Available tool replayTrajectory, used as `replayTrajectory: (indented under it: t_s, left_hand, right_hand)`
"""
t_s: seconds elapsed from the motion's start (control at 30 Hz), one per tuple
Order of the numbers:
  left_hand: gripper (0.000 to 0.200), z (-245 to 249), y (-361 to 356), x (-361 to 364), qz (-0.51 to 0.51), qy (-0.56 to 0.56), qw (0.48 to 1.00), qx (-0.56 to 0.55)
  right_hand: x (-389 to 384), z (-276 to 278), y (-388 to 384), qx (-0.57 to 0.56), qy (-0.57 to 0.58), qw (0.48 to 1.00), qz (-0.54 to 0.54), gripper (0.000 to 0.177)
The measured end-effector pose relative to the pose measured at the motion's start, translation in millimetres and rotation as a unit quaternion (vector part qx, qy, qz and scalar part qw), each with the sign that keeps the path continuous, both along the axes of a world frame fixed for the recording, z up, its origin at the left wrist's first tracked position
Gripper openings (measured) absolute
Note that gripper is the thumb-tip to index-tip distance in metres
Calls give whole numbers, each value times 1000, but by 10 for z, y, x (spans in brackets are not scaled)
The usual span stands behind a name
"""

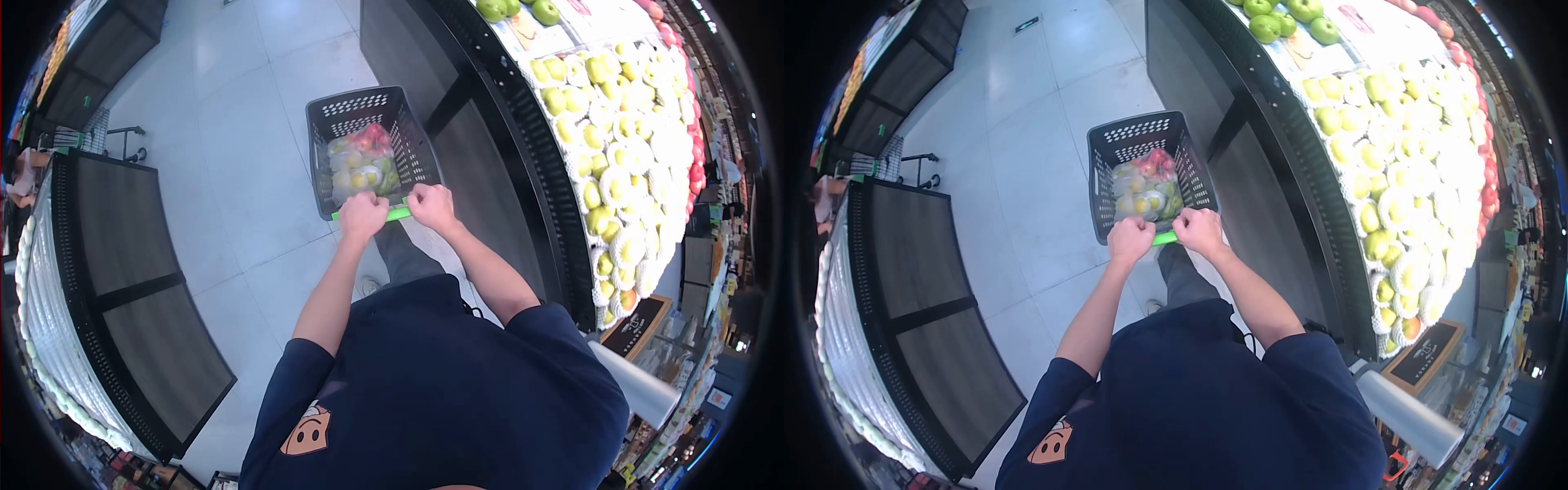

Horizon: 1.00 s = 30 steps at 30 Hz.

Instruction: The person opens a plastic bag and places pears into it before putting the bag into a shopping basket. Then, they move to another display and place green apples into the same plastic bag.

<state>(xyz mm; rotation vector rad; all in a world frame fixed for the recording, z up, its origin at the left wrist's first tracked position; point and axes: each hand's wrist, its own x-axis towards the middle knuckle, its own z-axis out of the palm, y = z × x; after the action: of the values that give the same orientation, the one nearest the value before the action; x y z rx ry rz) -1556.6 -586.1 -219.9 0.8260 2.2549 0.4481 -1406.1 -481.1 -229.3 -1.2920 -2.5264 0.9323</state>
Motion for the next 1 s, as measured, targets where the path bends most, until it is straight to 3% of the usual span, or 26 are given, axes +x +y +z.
replayTrajectory:
  t_s: [0.4,0.77,1.0]
  left_hand:
    - [28,-625,1253,-810,30,44,998,20]
    - [27,-966,2055,-1450,37,24,999,-14]
    - [31,-939,2502,-1863,19,12,998,-52]
  right_hand:
    - [-814,-537,1236,-18,46,999,1,22]
    - [-1476,-836,2096,-19,66,998,12,23]
    - [-1905,-885,2525,-18,66,998,9,22]
